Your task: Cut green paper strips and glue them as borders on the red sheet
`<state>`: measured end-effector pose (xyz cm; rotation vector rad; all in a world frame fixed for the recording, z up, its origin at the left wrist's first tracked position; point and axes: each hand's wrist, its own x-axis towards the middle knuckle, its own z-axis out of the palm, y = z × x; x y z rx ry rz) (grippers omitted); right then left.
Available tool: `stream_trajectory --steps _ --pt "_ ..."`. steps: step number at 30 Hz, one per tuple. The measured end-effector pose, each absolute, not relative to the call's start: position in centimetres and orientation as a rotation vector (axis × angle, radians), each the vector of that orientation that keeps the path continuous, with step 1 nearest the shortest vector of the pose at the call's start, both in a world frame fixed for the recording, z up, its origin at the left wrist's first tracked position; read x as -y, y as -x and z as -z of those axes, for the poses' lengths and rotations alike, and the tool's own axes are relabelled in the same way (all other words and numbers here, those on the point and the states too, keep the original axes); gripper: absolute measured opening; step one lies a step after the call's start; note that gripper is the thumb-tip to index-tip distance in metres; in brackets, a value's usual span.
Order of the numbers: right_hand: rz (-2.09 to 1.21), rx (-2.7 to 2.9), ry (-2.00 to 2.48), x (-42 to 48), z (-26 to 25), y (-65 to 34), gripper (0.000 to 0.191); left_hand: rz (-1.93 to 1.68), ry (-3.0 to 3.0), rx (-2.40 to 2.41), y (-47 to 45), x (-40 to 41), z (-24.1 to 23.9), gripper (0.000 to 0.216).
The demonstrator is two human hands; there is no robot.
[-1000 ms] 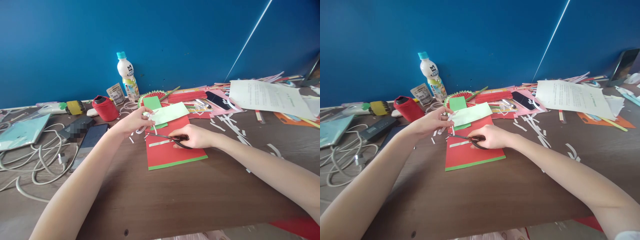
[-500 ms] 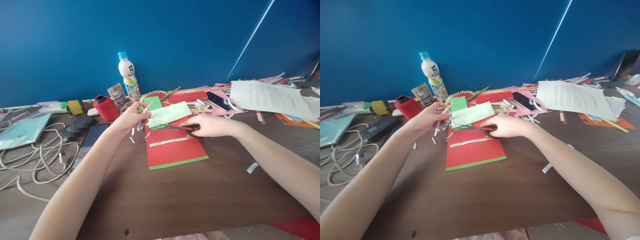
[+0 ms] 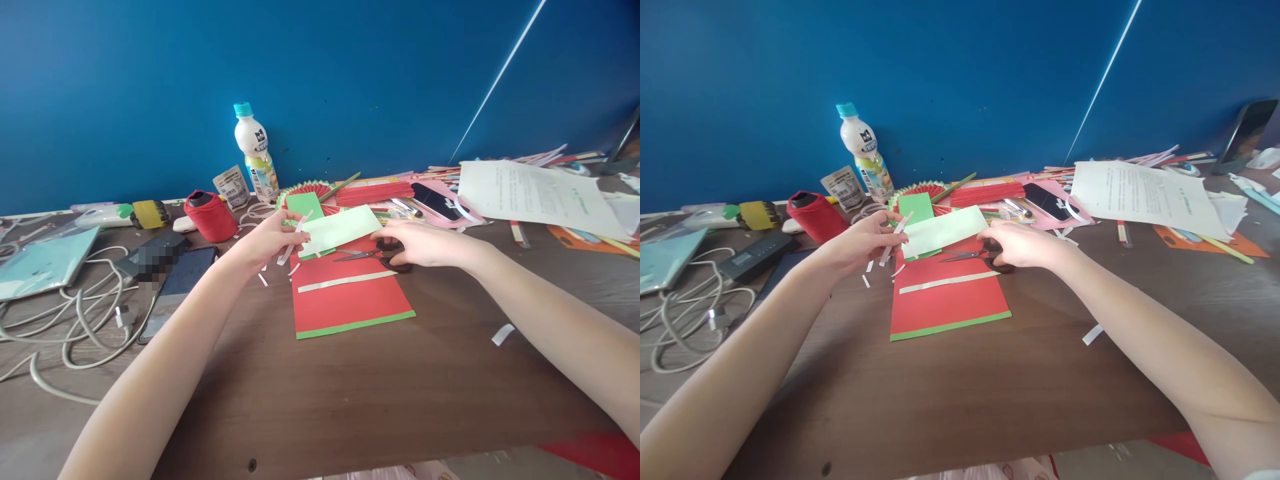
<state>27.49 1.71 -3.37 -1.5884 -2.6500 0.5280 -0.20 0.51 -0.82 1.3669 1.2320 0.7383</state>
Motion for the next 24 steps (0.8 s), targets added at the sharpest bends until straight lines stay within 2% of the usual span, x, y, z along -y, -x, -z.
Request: stream_trajectory --steps 5,11,16,24 --pt "-0.525 2.496 1.441 -0.9 2.7 -26.1 0.023 -0.753 -1.344 -1.225 -0.3 -0.2 0.8 0.034" --pt "-1.165 2.101 1.134 1.2 3.4 -22.4 0.023 -0.75 -1.33 -1.203 -1.1 0.2 1.3 0.036" --pt "-1.467 1.824 1.037 1.8 4.9 -21.0 0.02 -0.722 -1.367 -1.198 -1.7 0.6 1.6 0.031" --pt "-1.506 1.826 1.022 1.9 5.4 -20.7 0.018 -0.66 -1.449 -1.257 -1.9 0.8 1.4 0.029"
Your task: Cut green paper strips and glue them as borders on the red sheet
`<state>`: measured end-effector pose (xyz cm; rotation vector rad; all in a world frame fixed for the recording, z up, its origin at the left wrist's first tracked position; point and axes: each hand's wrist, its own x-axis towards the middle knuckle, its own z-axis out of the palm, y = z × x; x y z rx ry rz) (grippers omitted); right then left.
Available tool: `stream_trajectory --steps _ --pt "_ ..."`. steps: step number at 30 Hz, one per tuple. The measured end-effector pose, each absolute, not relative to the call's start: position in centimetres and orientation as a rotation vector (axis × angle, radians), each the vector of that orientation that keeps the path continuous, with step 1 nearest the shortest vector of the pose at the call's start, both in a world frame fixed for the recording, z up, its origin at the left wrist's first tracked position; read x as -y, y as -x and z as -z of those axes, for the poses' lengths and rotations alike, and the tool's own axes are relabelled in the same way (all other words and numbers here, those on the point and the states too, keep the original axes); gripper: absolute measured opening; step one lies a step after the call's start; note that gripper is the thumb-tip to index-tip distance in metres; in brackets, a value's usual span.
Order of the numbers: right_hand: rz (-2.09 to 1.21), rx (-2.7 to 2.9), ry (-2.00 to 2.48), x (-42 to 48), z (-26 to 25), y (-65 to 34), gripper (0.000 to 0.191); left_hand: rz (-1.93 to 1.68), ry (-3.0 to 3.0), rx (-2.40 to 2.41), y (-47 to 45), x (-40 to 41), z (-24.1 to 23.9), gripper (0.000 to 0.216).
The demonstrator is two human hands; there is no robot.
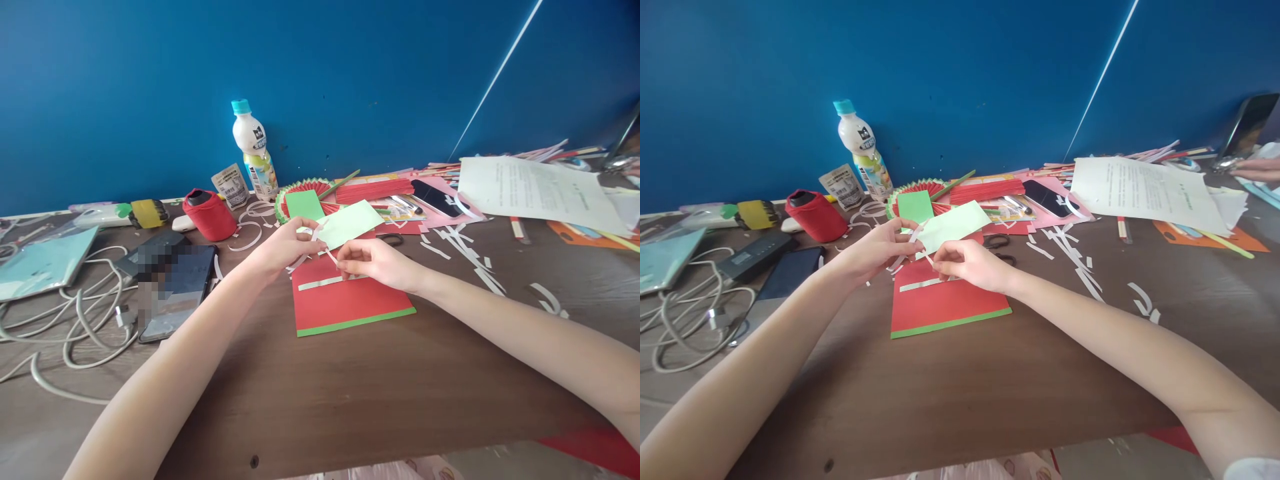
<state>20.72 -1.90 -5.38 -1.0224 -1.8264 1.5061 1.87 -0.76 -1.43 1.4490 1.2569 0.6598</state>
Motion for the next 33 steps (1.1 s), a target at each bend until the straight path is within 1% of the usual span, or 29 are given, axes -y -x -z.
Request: stream_trajectory --steps 4,8,11,14,17,19,24,28,33 --pt "-1.53 1.889 0.993 1.8 5.2 -21.1 0.015 -0.513 -1.57 -1.318 -1.4 0.7 1.0 0.034" --pt "-1.524 2.065 0.992 1.6 4.6 -21.4 0.014 -0.398 -1.623 -1.304 -0.7 0.3 0.6 0.034" --pt "-1.559 2.223 1.008 1.3 3.8 -21.3 0.017 -0.32 -1.647 -1.283 0.0 -0.1 0.7 0.039" --pt "-1.58 2.403 1.066 0.8 2.8 -20.6 0.024 -0.16 -1.715 -1.284 0.6 -0.3 0.8 0.044" --pt "-1.497 2.523 1.097 0.3 2.1 -19.2 0.029 -0.017 -1.785 -1.314 1.1 -0.2 0.7 0.047" --pt "-1.482 2.56 1.07 -0.1 2.0 -18.1 0.028 0.032 -1.795 -1.325 1.4 -0.3 0.7 0.05" --pt "-1.699 2.596 1.041 -0.8 2.6 -16.5 0.017 0.104 -1.817 -1.29 1.9 -0.6 1.3 0.058" --pt "-1.848 2.556 1.038 -1.0 3.0 -16.5 0.019 0.144 -1.868 -1.294 1.9 -0.7 1.4 0.063" --pt "-1.92 2.577 0.973 -1.5 3.3 -16.4 0.02 0.147 -1.942 -1.303 1.7 -0.5 1.4 0.061"
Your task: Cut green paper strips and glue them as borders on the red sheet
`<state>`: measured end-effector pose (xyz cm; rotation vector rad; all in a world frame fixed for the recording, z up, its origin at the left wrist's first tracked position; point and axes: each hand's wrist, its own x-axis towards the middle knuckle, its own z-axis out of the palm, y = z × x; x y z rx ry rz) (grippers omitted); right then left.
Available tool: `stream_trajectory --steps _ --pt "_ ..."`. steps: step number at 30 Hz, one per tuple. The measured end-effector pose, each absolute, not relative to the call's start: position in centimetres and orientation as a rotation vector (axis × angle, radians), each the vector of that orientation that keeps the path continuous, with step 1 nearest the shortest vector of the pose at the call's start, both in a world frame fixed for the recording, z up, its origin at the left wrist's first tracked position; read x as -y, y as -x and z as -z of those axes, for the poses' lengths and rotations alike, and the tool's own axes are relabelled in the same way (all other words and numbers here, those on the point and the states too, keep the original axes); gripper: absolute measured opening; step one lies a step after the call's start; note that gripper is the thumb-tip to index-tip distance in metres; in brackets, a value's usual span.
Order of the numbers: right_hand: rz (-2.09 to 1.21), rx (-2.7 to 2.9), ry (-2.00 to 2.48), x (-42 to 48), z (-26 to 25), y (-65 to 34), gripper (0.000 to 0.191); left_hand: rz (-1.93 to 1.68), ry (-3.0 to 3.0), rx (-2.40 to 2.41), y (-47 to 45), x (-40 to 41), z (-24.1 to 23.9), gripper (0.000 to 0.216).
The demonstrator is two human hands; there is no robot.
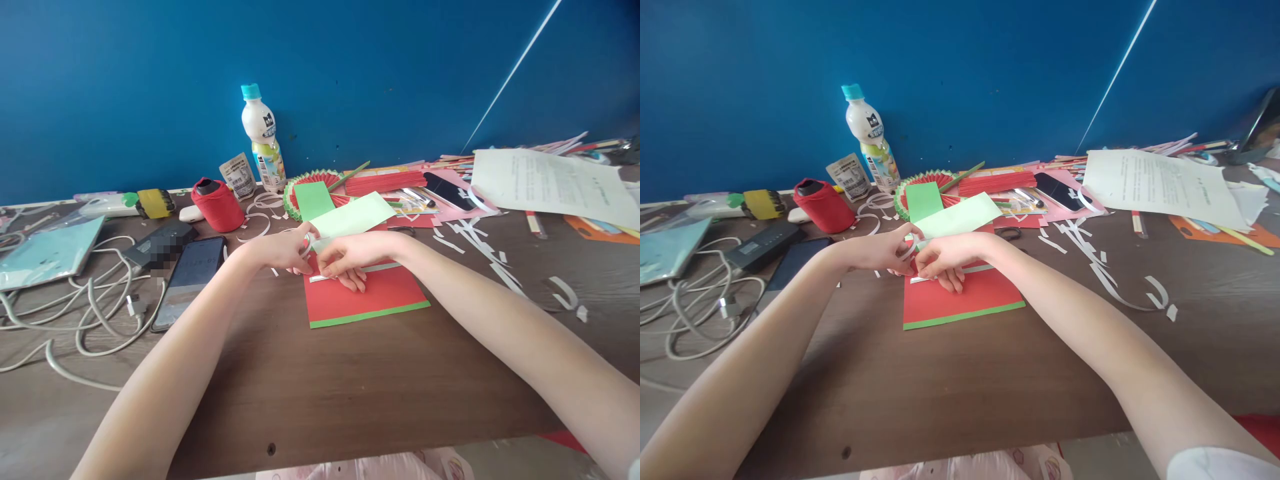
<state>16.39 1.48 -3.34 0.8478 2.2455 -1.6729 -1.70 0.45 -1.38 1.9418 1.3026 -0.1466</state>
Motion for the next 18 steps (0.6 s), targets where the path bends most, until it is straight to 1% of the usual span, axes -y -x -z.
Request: stream_trajectory --steps 7,18 --pt "1.612 -2.222 -0.893 -1.56 3.31 -15.87 0.023 0.138 -1.967 -1.317 1.64 -0.4 1.67 0.06" --pt "1.514 -2.26 -0.913 -1.44 3.23 -15.6 0.02 0.158 -1.964 -1.29 1.54 -0.36 1.52 0.06"
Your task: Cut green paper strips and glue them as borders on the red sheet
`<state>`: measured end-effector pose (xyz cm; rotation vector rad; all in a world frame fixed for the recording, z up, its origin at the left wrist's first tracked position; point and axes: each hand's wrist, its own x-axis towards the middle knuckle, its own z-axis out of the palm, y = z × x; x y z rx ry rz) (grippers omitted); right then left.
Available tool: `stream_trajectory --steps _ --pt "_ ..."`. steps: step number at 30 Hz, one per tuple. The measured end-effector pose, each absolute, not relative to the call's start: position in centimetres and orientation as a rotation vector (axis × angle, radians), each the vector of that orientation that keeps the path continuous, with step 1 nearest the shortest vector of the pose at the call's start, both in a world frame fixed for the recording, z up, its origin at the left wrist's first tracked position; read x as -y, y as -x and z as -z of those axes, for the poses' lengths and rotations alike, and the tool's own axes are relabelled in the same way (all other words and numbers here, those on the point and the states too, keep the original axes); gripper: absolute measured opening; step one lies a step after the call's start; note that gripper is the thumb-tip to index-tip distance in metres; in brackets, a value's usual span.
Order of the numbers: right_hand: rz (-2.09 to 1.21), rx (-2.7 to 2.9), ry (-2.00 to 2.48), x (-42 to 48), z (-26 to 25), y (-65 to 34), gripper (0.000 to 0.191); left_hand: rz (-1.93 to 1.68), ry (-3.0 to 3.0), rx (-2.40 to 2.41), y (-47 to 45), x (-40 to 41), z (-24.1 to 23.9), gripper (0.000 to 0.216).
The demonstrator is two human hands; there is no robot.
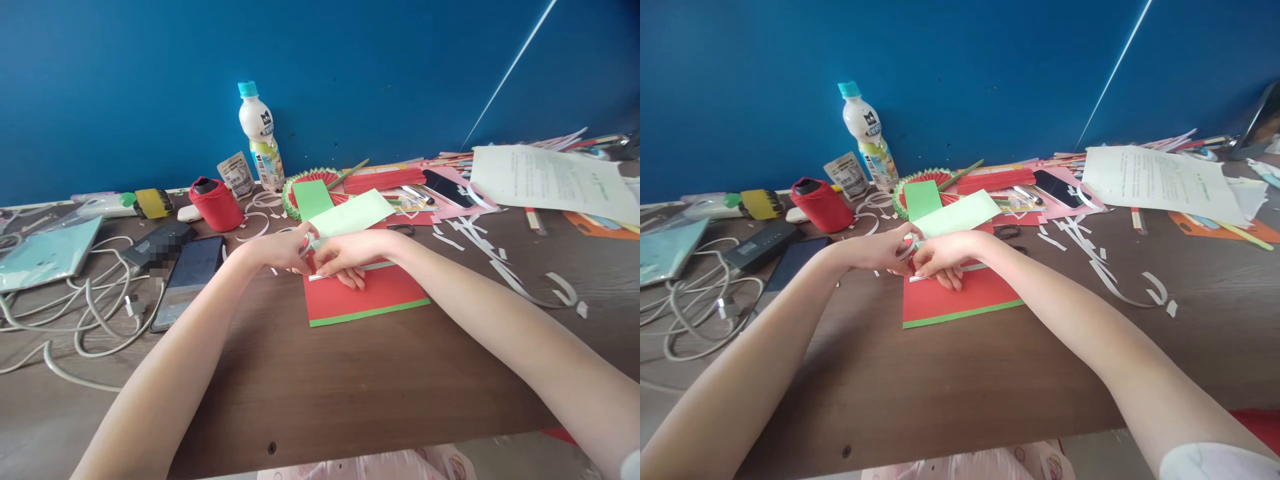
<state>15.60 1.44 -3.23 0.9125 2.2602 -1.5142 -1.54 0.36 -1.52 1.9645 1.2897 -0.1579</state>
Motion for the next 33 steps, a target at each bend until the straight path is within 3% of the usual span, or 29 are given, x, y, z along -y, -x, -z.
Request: stream_trajectory --steps 33 --pt "1.368 -2.275 -1.079 -1.07 3.45 -15.35 0.018 0.266 -2.075 -1.311 1.19 -0.2 1.61 0.067"
